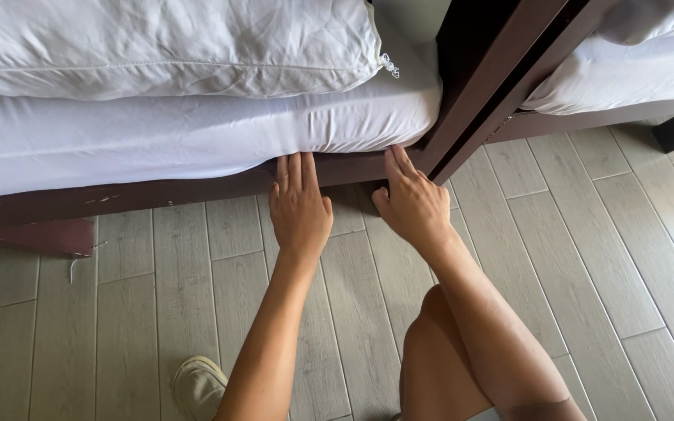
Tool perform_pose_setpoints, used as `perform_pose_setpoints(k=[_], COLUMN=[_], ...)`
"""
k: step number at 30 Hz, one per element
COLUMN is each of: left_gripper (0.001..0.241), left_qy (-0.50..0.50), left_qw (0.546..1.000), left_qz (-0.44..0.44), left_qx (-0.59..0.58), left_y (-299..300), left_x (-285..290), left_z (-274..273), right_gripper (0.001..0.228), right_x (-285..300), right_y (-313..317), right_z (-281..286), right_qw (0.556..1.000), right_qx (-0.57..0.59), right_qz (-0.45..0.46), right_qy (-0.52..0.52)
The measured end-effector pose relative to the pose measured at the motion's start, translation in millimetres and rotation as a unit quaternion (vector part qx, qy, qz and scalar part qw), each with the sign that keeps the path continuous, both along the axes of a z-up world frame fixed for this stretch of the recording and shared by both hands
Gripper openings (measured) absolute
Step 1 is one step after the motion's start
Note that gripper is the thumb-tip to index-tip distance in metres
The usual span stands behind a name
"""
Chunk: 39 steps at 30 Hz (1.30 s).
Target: The person makes a bed by smoothing and tucking a white fitted sheet, then retrieves a white pillowcase from a wooden cabinet. They place the pillowcase on the bed, insert a pillow, and smooth the bedding.
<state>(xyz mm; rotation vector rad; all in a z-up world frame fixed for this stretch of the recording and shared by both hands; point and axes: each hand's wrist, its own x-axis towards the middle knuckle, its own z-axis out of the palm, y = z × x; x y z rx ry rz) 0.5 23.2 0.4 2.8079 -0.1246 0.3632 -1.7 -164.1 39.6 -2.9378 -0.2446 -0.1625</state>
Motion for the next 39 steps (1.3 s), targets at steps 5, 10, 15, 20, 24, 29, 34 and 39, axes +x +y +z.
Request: perform_pose_setpoints(k=[5,10,15,20,24,29,34,39], left_gripper=[0.085,0.087,0.080,0.079,0.081,0.086,0.085,0.075], left_qy=[0.010,0.013,-0.007,-0.011,0.012,0.023,0.013,-0.004], left_qw=[1.000,1.000,1.000,1.000,1.000,1.000,1.000,0.998], left_qz=[0.010,0.003,0.005,0.003,0.003,0.008,0.002,0.016], left_qx=[0.000,0.001,0.019,0.019,0.013,-0.006,-0.015,-0.055], left_y=[0,1,0,-2,-2,-1,1,1], left_x=[0,0,-2,0,0,-1,-1,1], left_z=[1,-1,-1,-3,2,6,1,-7], right_gripper=[0.077,0.083,0.047,0.069,0.095,0.090,0.086,0.067], right_x=[19,26,11,5,0,4,-11,-9], right_y=[-6,-22,-33,-23,1,15,42,62], right_z=[-5,-28,-9,3,10,-23,-46,-38], right_qw=[0.998,0.998,0.997,0.973,0.881,0.653,0.703,0.943], right_qx=[0.024,0.047,0.068,0.224,0.443,0.757,0.706,0.232], right_qz=[-0.031,-0.014,0.001,-0.014,-0.122,-0.036,-0.078,0.200], right_qy=[0.049,0.048,0.033,-0.058,0.113,0.008,-0.029,-0.128])
